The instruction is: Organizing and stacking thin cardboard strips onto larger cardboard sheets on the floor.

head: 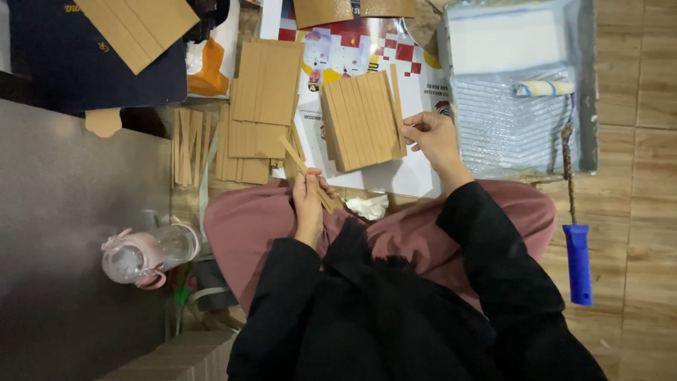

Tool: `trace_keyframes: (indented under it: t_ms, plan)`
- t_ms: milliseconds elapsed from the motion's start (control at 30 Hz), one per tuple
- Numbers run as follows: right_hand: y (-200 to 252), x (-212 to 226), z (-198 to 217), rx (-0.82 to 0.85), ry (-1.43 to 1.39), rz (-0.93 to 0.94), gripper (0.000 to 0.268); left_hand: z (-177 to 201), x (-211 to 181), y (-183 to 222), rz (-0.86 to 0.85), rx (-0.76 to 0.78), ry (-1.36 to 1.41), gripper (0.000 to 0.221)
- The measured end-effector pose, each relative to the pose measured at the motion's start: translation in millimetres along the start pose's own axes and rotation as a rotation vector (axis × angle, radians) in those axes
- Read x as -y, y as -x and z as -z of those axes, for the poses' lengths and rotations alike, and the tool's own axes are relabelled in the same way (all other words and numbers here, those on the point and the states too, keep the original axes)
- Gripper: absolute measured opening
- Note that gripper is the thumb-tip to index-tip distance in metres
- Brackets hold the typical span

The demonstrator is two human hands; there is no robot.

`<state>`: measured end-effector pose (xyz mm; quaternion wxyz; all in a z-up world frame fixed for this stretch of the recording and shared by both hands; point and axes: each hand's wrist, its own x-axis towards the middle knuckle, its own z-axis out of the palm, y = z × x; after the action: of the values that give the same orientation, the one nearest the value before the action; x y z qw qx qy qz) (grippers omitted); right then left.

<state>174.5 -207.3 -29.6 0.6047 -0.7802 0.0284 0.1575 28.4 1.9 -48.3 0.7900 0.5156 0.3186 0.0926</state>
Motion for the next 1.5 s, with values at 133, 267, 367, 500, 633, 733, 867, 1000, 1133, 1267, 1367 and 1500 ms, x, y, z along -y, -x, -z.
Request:
trace_keyframes:
  t_ms: [133,267,367,500,633,733,867,1000,1133,1267,1367,1500]
  plan:
    - [3,11,0,0.000,0.025,0.001,0.015,1,4,-5,0.028,-0.002,-0.011,0.018]
    - [5,15,-1,-0.011,0.068,0.005,0.014,3,7,-6,0.034,-0.004,-0.018,0.019]
    - [7,18,-2,-0.015,0.080,-0.005,0.013,5,11,-8,0.032,-0.002,-0.041,0.019]
    - [7,21,-2,0.002,0.074,-0.027,0.017,4,14,-10,0.041,0.002,-0.037,0.020]
    - [11,29,-4,-0.007,0.093,-0.026,0.016,5,14,-11,0.046,-0.002,-0.044,0.021]
    - [9,26,-4,-0.005,0.119,-0.017,0.014,3,13,-12,0.046,0.004,-0.035,0.022]
    - [8,22,-4,-0.005,0.133,-0.003,0.013,1,7,-9,0.028,-0.009,-0.059,0.022]
    - [10,23,-5,-0.021,0.136,0.023,0.015,2,16,-21,0.039,-0.047,-0.121,0.028]
    - [14,26,-4,-0.028,0.128,0.019,0.020,7,33,-30,0.077,-0.080,-0.165,0.041]
    - [21,33,0,0.021,0.162,0.055,0.032,4,19,-19,0.009,-0.083,-0.462,0.063]
    - [28,29,5,0.112,0.254,0.114,0.057,-2,7,-2,-0.241,-0.043,-0.703,0.072]
    - [42,48,3,0.268,0.526,0.170,0.086,-24,-21,13,-0.533,0.135,-0.864,0.087]
